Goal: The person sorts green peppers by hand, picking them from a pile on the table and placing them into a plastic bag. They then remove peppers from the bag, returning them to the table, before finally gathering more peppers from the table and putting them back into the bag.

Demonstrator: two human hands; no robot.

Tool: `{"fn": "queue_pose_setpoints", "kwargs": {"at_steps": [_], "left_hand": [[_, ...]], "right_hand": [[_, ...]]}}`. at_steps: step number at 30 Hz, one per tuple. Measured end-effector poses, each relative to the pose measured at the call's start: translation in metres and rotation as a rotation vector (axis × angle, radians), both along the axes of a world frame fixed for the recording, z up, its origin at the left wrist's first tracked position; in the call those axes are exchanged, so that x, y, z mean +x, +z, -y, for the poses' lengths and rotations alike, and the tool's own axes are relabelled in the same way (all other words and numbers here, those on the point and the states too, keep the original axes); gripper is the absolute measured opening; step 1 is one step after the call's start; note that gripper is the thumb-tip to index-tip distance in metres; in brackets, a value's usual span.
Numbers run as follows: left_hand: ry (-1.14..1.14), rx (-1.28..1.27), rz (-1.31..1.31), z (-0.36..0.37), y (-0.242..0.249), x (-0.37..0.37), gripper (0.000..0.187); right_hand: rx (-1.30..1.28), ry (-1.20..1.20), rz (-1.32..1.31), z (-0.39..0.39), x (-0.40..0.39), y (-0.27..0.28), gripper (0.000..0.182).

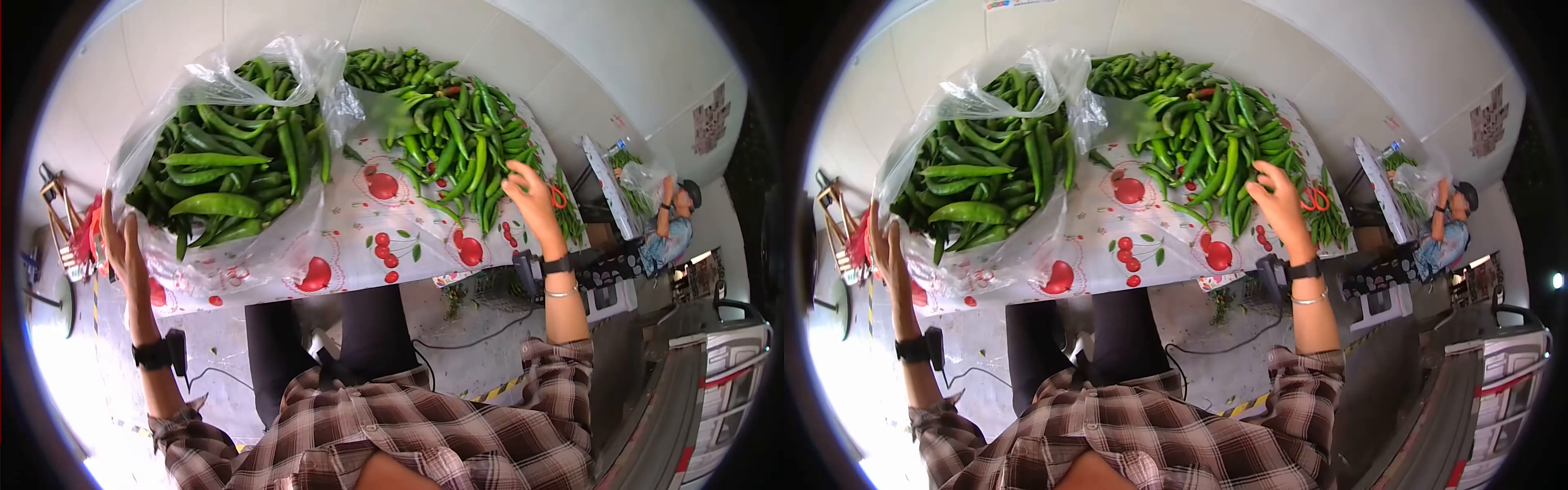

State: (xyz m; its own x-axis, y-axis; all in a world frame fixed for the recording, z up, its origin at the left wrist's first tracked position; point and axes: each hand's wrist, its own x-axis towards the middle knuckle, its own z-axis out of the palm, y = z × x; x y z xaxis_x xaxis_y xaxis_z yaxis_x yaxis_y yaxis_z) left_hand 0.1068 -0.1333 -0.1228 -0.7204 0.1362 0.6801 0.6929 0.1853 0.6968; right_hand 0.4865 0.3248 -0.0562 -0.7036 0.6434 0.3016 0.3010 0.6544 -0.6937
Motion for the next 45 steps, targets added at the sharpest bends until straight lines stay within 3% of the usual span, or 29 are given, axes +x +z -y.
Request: {"fn": "queue_pose_setpoints", "kwargs": {"at_steps": [3, 5, 8, 14, 16, 20, 24, 27, 29, 32, 36, 38, 45], "left_hand": [[0.074, -0.017, 0.079, -0.001, -0.010, 0.020, 0.050], [-0.010, 0.114, 0.170, 0.002, -0.028, 0.022, 0.049], [0.140, -0.072, 0.033, 0.000, -0.035, 0.031, 0.049], [0.167, -0.062, 0.021, 0.006, -0.063, 0.035, 0.051], [0.196, -0.117, -0.038, 0.009, -0.073, 0.035, 0.051], [0.172, -0.035, 0.062, 0.005, -0.074, 0.039, 0.050], [0.220, -0.115, -0.041, 0.003, -0.079, 0.036, 0.051], [0.223, -0.100, -0.017, 0.000, -0.081, 0.037, 0.052], [0.212, -0.087, 0.009, -0.001, -0.084, 0.037, 0.054], [0.237, -0.026, 0.071, 0.002, -0.094, 0.031, 0.058], [0.237, -0.031, 0.059, -0.004, -0.087, 0.037, 0.061], [0.238, -0.026, 0.050, -0.005, -0.087, 0.036, 0.061], [0.203, 0.052, 0.120, -0.010, -0.083, 0.041, 0.061]], "right_hand": [[-0.002, -0.164, 0.074, -0.016, 0.046, -0.019, 0.044], [-0.087, -0.237, 0.124, -0.021, 0.064, -0.032, 0.046], [0.002, -0.301, 0.161, -0.041, 0.081, -0.057, 0.047], [0.081, -0.407, 0.221, -0.072, 0.070, -0.065, 0.051], [0.317, -0.373, 0.271, -0.086, 0.063, -0.074, 0.054], [0.302, -0.460, 0.463, -0.088, 0.042, -0.066, 0.064], [0.361, -0.522, 0.479, -0.097, 0.029, -0.060, 0.062], [0.321, -0.609, 0.667, -0.103, 0.024, -0.052, 0.059], [0.575, -0.548, 0.843, -0.109, 0.023, -0.049, 0.057], [0.640, -0.548, 0.935, -0.108, 0.019, -0.044, 0.058], [0.525, -0.522, 1.040, -0.123, 0.018, -0.043, 0.063], [0.352, -0.484, 1.051, -0.129, 0.018, -0.044, 0.076], [0.239, -0.398, 0.908, -0.124, 0.026, -0.053, 0.072]]}}
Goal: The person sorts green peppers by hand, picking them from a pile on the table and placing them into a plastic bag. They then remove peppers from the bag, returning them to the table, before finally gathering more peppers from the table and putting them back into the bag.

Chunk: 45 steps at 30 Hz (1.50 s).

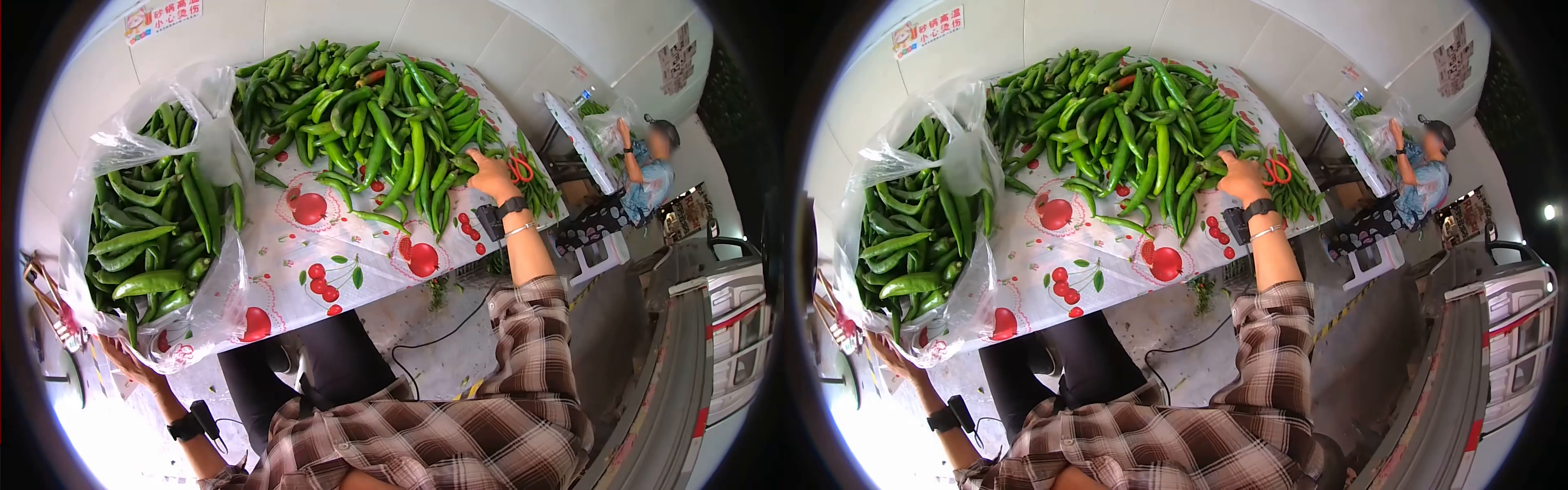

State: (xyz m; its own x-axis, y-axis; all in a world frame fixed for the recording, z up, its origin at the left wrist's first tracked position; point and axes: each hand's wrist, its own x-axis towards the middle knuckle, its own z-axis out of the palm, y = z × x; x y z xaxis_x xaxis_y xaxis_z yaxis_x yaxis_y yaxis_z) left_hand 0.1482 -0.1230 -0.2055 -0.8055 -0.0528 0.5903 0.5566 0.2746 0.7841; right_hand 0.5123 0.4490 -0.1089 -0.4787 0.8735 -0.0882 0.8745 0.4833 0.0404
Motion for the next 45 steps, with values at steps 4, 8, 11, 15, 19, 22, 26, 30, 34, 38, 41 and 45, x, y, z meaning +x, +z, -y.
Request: {"fn": "queue_pose_setpoints", "kwargs": {"at_steps": [4, 8, 11, 15, 19, 22, 26, 30, 34, 38, 41, 45], "left_hand": [[0.025, -0.071, -0.058, 0.007, -0.007, -0.008, 0.063], [0.031, -0.041, -0.042, 0.006, -0.008, -0.008, 0.063], [0.051, -0.074, -0.081, 0.003, -0.004, -0.005, 0.062], [0.060, -0.088, -0.060, 0.005, -0.006, -0.005, 0.060], [0.051, -0.114, -0.096, 0.007, -0.006, -0.006, 0.059], [0.066, -0.154, -0.097, 0.009, -0.008, -0.007, 0.058], [-0.014, -0.030, -0.018, 0.016, -0.017, -0.011, 0.067], [-0.027, -0.030, 0.001, 0.011, -0.014, -0.007, 0.064], [-0.019, -0.033, 0.031, 0.007, -0.006, -0.002, 0.065], [0.018, -0.108, -0.007, 0.002, -0.002, 0.001, 0.064], [0.027, -0.043, -0.028, -0.001, 0.000, 0.002, 0.051], [0.033, -0.039, 0.001, -0.002, 0.004, 0.005, 0.051]], "right_hand": [[0.046, 0.105, -0.245, 0.019, 0.002, -0.015, 0.064], [0.075, 0.117, -0.243, 0.034, 0.004, -0.015, 0.063], [0.099, 0.122, -0.199, 0.050, 0.006, -0.011, 0.062], [0.284, 0.218, -0.166, 0.064, 0.005, -0.001, 0.052], [0.272, 0.322, -0.214, 0.054, 0.004, 0.003, 0.042], [0.265, 0.353, -0.224, 0.050, 0.006, 0.006, 0.043], [0.215, 0.267, -0.302, 0.046, 0.013, 0.008, 0.043], [-0.044, 0.045, -0.470, 0.054, 0.016, 0.018, 0.042], [-0.177, 0.039, -0.650, 0.056, 0.015, 0.015, 0.038], [-0.302, -0.041, -0.763, 0.067, 0.003, 0.010, 0.042], [-0.388, -0.148, -0.719, 0.074, -0.011, 0.013, 0.059], [-0.349, 0.100, -0.757, 0.072, -0.021, 0.010, 0.080]]}}
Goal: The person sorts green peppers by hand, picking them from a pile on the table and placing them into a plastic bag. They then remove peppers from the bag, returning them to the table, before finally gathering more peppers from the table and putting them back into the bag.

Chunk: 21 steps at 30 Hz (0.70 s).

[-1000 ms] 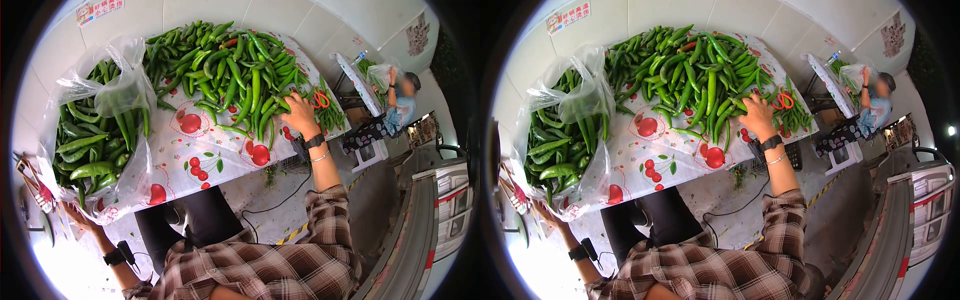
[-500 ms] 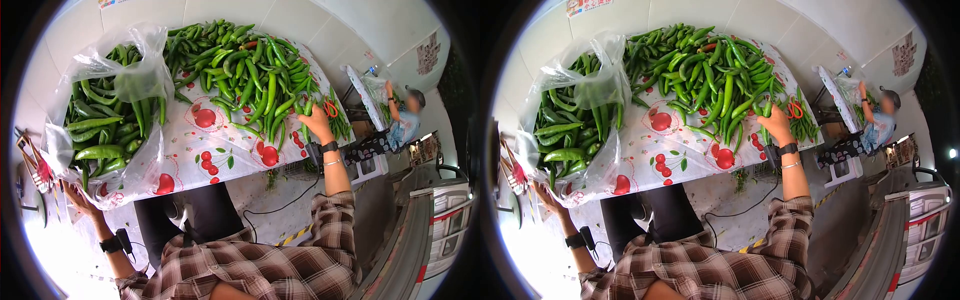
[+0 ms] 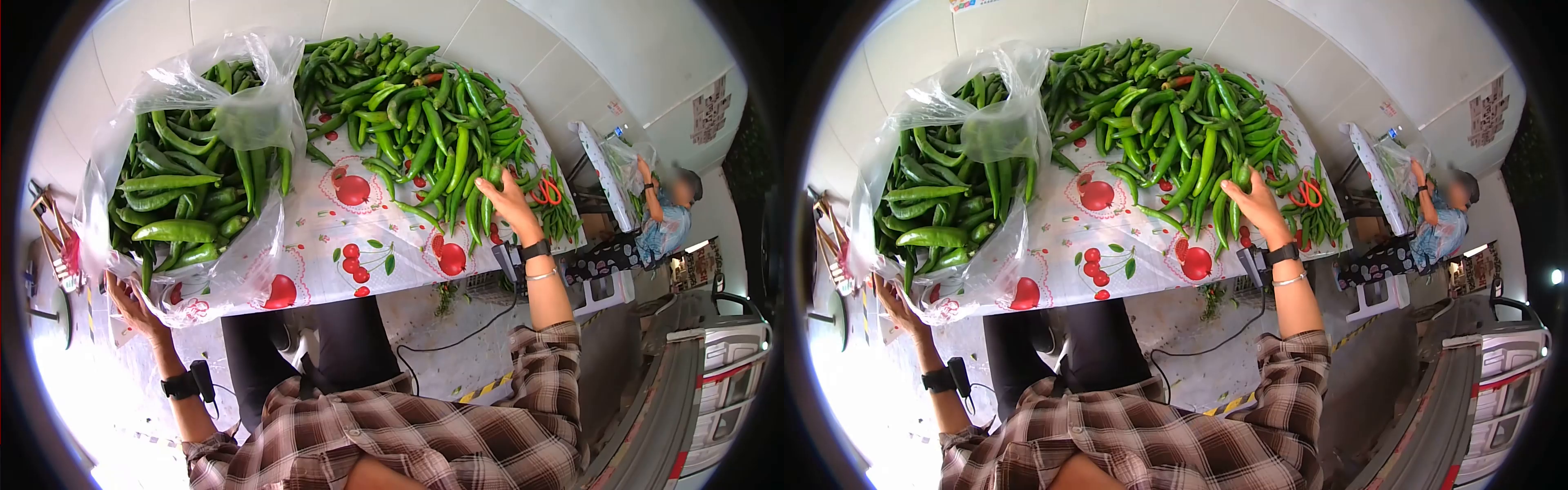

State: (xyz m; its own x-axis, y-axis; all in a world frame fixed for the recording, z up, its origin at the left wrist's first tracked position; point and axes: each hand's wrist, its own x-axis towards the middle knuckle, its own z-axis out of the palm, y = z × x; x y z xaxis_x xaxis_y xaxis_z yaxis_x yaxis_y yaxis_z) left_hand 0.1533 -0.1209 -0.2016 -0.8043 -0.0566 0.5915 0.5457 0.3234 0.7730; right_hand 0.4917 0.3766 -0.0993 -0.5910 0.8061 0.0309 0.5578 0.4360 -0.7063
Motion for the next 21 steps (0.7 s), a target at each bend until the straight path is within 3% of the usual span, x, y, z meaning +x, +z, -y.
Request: {"fn": "queue_pose_setpoints", "kwargs": {"at_steps": [12, 15, 21], "left_hand": [[0.004, -0.035, -0.035, 0.002, -0.003, 0.001, 0.048], [-0.012, -0.025, -0.061, 0.003, -0.003, 0.001, 0.048], [0.005, -0.035, -0.050, 0.005, -0.006, -0.002, 0.050]], "right_hand": [[0.315, 0.025, 0.241, 0.007, -0.049, -0.002, 0.107], [0.417, 0.038, 0.349, 0.011, -0.066, -0.002, 0.109], [0.364, -0.013, 0.366, 0.012, -0.074, -0.002, 0.103]]}}
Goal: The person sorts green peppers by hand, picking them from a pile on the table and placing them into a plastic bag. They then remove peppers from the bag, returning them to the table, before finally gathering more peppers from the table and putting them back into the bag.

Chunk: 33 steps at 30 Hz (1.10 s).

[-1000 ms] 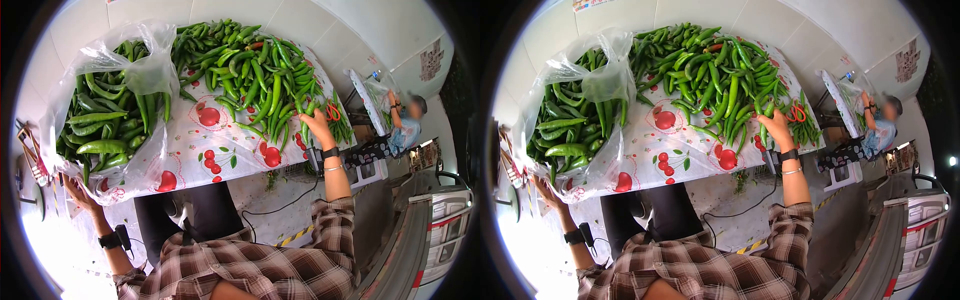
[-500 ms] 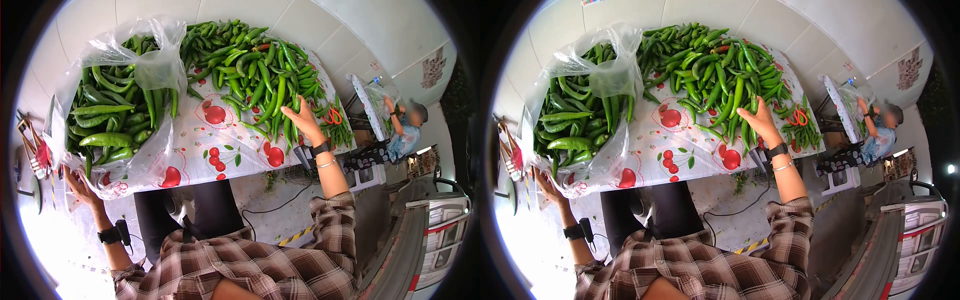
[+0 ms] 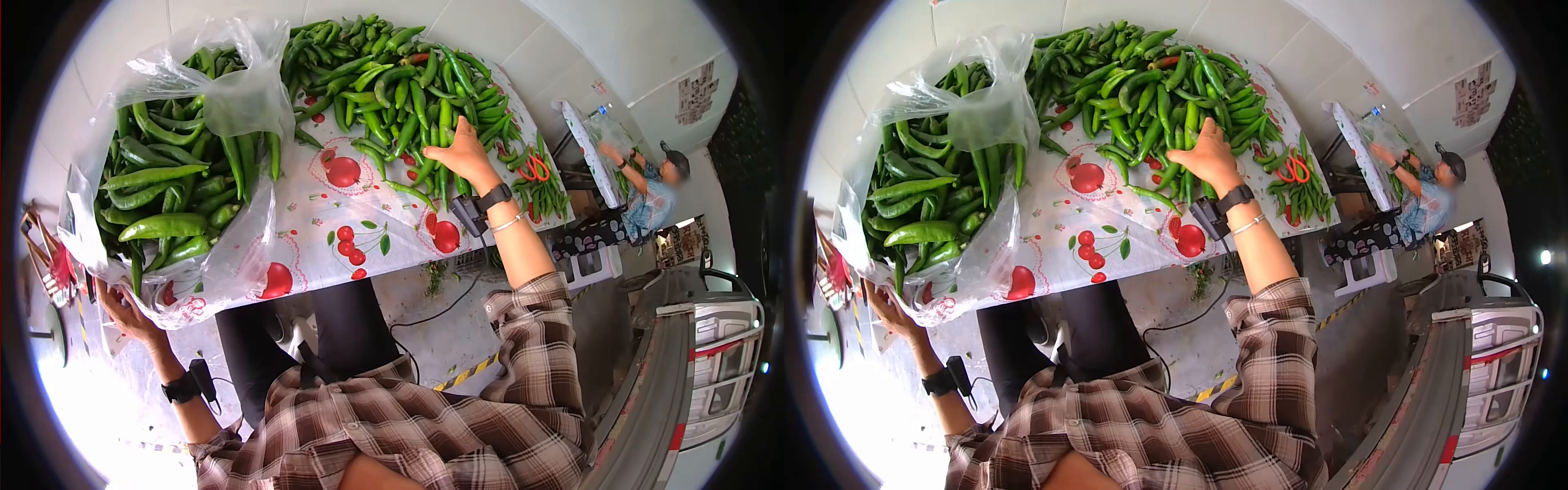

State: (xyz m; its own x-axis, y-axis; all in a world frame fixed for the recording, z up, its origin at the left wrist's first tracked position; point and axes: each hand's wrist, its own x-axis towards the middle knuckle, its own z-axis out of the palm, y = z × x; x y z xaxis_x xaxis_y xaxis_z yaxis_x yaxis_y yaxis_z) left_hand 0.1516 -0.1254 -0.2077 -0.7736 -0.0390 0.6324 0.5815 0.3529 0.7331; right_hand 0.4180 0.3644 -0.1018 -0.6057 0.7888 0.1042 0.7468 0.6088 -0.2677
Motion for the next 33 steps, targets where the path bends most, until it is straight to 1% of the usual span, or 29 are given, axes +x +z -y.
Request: {"fn": "queue_pose_setpoints", "kwargs": {"at_steps": [2, 4, 6, 7, 8, 10, 12, 14, 15, 16, 18, 19, 21, 23, 24, 26, 27, 28, 29, 30, 32, 33], "left_hand": [[0.003, -0.020, -0.018, 0.000, 0.000, 0.000, 0.046], [0.000, -0.005, -0.008, -0.003, 0.005, 0.003, 0.044], [0.000, 0.040, 0.063, -0.006, 0.009, 0.007, 0.042], [0.009, 0.043, 0.066, -0.004, 0.005, 0.005, 0.042], [0.053, 0.014, 0.055, -0.002, 0.002, 0.002, 0.042], [0.096, -0.014, 0.044, -0.001, -0.003, 0.000, 0.042], [0.070, -0.037, 0.068, -0.001, 0.003, 0.003, 0.042], [0.071, -0.041, 0.073, -0.001, 0.003, 0.002, 0.043], [0.071, -0.045, 0.077, -0.001, 0.005, 0.002, 0.043], [0.038, 0.014, 0.090, -0.004, 0.007, 0.004, 0.043], [0.076, -0.052, 0.053, -0.002, 0.004, 0.001, 0.043], [0.079, -0.050, 0.054, -0.002, 0.005, 0.002, 0.043], [0.059, -0.024, 0.055, -0.004, 0.008, 0.004, 0.044], [0.075, -0.040, 0.060, 0.000, 0.000, 0.000, 0.044], [0.095, -0.058, 0.063, 0.003, -0.006, -0.003, 0.045], [-0.030, 0.114, 0.103, 0.013, -0.027, -0.014, 0.045], [0.049, 0.016, -0.001, 0.010, -0.020, -0.011, 0.044], [0.006, 0.083, 0.014, 0.010, -0.016, -0.008, 0.042], [0.006, 0.054, -0.027, 0.009, -0.003, -0.004, 0.041], [-0.024, 0.097, 0.006, 0.008, 0.011, 0.001, 0.042], [-0.032, 0.232, 0.192, 0.011, 0.041, 0.013, 0.044], [-0.007, 0.250, 0.145, 0.012, 0.053, 0.017, 0.044]], "right_hand": [[-0.066, 0.066, -0.091, -0.020, 0.005, -0.006, 0.094], [-0.256, 0.152, -0.347, -0.034, 0.022, -0.010, 0.088], [-0.514, 0.061, -0.539, -0.028, 0.033, 0.002, 0.080], [-0.522, 0.077, -0.589, -0.026, 0.036, 0.003, 0.073], [-0.521, 0.082, -0.583, -0.024, 0.036, 0.003, 0.073], [-0.308, -0.020, -0.454, -0.021, 0.033, 0.001, 0.070], [-0.301, -0.038, -0.447, -0.025, 0.035, -0.001, 0.069], [-0.445, 0.012, -0.592, -0.034, 0.038, -0.001, 0.063], [-0.491, 0.036, -0.627, -0.033, 0.039, 0.004, 0.056], [-0.550, 0.024, -0.673, -0.032, 0.041, 0.008, 0.050], [-0.605, 0.032, -0.749, -0.036, 0.045, 0.013, 0.046], [-0.620, 0.040, -0.782, -0.039, 0.047, 0.017, 0.042], [-0.653, 0.045, -0.807, -0.038, 0.050, 0.026, 0.040], [-0.728, 0.050, -0.840, -0.040, 0.056, 0.032, 0.034], [-0.728, 0.056, -0.836, -0.043, 0.065, 0.033, 0.034], [0.070, 0.731, -0.434, -0.043, 0.080, 0.035, 0.032], [0.145, 0.736, -0.380, -0.041, 0.081, 0.039, 0.031], [0.218, 0.749, -0.334, -0.037, 0.080, 0.043, 0.030], [-0.089, 0.572, -0.517, -0.039, 0.081, 0.040, 0.029], [-0.402, 0.377, -0.665, -0.039, 0.080, 0.035, 0.027], [-0.666, 0.218, -0.857, -0.016, 0.067, 0.053, 0.026], [-0.559, 0.270, -0.837, -0.006, 0.065, 0.057, 0.026]]}}
